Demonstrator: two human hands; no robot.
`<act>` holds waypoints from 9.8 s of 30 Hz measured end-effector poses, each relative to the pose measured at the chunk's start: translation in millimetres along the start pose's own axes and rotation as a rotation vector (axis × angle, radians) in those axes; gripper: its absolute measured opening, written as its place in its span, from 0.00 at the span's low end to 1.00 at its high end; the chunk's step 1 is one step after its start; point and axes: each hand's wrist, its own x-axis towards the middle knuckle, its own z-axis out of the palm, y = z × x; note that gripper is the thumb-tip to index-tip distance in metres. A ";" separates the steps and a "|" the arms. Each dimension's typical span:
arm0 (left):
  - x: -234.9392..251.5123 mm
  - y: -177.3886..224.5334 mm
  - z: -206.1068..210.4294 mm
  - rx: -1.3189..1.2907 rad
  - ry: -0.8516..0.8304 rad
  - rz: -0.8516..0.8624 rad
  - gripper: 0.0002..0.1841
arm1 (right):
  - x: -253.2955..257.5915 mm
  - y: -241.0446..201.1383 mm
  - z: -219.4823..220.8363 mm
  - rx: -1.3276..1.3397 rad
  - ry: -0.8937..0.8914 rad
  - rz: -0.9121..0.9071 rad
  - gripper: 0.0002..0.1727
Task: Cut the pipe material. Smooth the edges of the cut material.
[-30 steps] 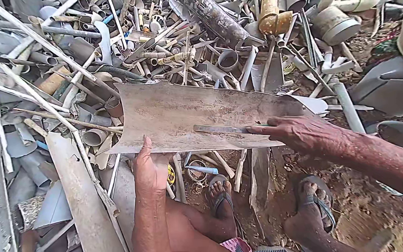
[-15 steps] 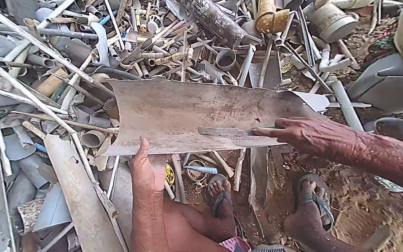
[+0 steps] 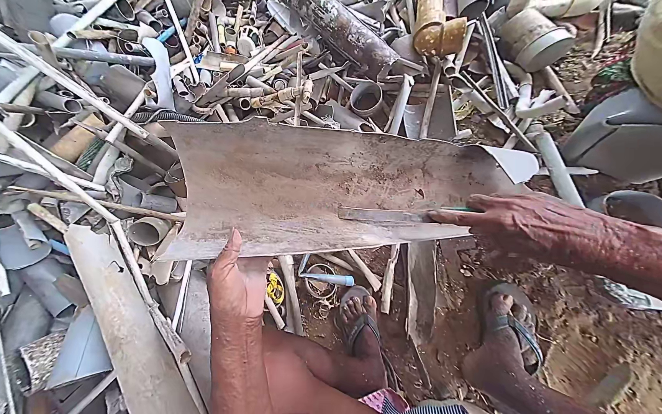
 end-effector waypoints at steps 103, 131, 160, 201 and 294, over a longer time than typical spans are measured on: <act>-3.2 0.4 -3.2 -0.103 -0.263 0.178 0.17 | -101.8 -17.4 60.6 0.443 0.110 0.372 0.37; -26.1 -24.4 50.2 -0.093 -0.038 0.659 0.31 | -41.5 -137.6 -12.0 0.694 -0.197 0.506 0.21; -31.5 -26.8 48.5 -0.056 0.013 0.588 0.29 | -55.5 -144.5 14.8 0.608 -0.150 0.508 0.25; -26.4 -33.2 59.2 -0.064 -0.046 0.620 0.29 | -97.1 -132.6 73.0 2.119 0.121 0.654 0.15; -68.4 -43.0 60.1 -0.206 -0.129 0.680 0.28 | -78.3 -180.7 -31.9 0.643 -0.020 0.453 0.15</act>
